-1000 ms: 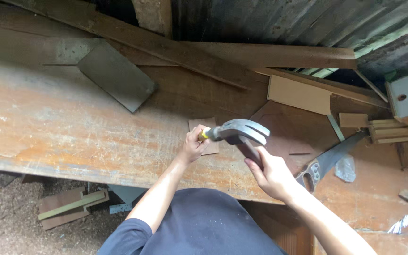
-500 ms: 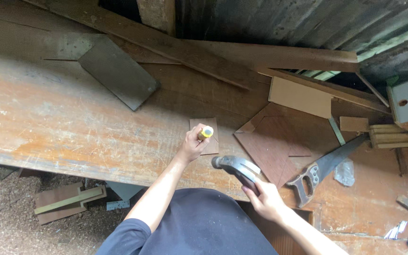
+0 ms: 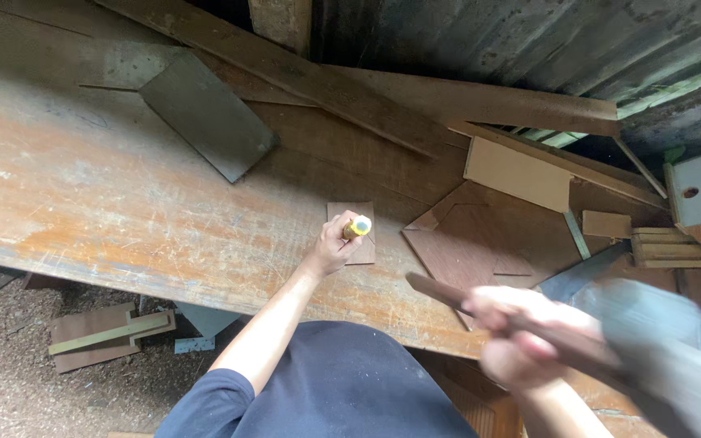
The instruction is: The person holds a chisel against a small piece of wood on the workbench and strikes it with a claw hammer, repeatedly repositioning the chisel to carve the wood piece.
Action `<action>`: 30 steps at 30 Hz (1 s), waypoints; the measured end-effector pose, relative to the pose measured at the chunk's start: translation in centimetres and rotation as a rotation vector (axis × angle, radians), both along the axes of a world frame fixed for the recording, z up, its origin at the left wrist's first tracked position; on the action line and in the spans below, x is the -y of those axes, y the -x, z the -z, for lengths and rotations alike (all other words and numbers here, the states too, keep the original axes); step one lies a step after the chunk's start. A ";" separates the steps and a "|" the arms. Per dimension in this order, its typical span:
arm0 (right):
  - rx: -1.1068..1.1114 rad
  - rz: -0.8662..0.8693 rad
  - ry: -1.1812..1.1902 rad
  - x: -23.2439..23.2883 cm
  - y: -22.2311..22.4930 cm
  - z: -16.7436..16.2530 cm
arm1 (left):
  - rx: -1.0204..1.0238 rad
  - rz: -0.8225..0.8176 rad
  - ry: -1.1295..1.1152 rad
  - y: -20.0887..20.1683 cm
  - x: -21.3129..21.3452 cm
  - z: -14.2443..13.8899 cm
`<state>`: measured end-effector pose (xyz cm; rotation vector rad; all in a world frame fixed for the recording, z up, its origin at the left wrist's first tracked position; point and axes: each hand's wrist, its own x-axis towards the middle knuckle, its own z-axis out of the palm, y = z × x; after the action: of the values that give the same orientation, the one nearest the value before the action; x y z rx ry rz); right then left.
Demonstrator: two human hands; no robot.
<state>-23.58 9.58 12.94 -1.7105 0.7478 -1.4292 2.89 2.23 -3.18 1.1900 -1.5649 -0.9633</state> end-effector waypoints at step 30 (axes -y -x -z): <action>-0.176 -0.002 0.042 -2.1 -1.0 2.4 | -0.118 -0.016 -0.033 -0.4 -0.1 -0.3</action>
<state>-22.61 11.70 10.49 -1.8863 0.8155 -1.3133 3.30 2.34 -2.87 1.1462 -1.4493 -1.0341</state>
